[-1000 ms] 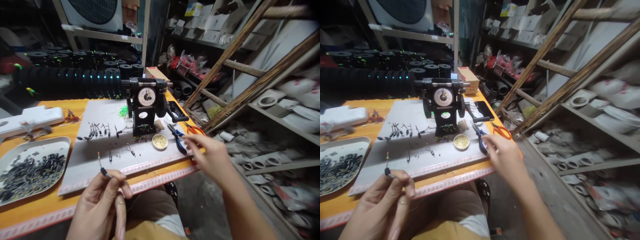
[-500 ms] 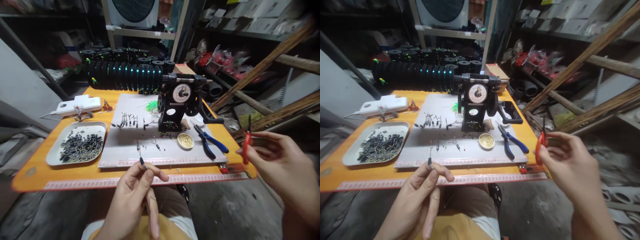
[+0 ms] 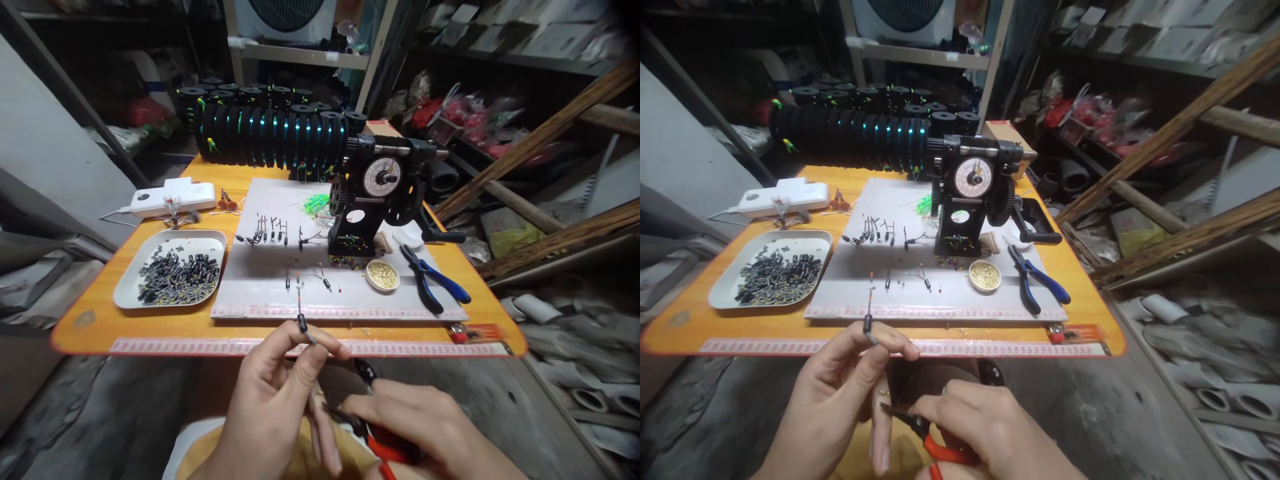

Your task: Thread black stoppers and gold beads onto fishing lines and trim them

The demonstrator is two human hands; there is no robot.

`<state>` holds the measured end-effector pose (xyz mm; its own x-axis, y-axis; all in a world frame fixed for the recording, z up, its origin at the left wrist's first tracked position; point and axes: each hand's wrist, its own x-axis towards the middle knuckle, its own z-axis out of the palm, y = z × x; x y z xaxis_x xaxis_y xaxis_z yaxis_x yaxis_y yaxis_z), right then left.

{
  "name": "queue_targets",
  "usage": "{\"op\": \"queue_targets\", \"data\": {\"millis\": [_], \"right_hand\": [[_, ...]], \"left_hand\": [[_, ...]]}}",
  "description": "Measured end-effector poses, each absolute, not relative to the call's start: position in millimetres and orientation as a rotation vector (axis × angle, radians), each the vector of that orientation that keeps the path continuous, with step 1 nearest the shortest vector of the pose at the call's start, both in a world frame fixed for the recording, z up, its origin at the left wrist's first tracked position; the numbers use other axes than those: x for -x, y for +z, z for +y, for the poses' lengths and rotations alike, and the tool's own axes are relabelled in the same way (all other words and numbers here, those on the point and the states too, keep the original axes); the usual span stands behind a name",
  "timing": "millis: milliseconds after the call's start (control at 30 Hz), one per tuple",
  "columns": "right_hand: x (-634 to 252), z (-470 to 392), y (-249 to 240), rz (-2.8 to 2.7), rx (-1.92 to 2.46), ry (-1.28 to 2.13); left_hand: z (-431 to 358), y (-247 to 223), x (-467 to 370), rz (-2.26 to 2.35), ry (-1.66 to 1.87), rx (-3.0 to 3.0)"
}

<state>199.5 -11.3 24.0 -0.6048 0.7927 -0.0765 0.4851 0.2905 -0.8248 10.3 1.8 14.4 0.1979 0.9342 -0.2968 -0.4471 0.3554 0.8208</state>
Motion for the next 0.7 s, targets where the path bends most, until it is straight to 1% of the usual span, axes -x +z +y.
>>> {"op": "queue_targets", "data": {"millis": [233, 700], "right_hand": [[-196.4, -6.1, 23.4, -2.256, 1.183, 1.318], [-193.3, -2.8, 28.3, -2.285, 1.232, 1.289]], "left_hand": [[0.4, 19.6, -10.8, 0.922, 1.087, -0.634], [1.1, 18.2, -11.2, 0.896, 1.075, -0.603]]}}
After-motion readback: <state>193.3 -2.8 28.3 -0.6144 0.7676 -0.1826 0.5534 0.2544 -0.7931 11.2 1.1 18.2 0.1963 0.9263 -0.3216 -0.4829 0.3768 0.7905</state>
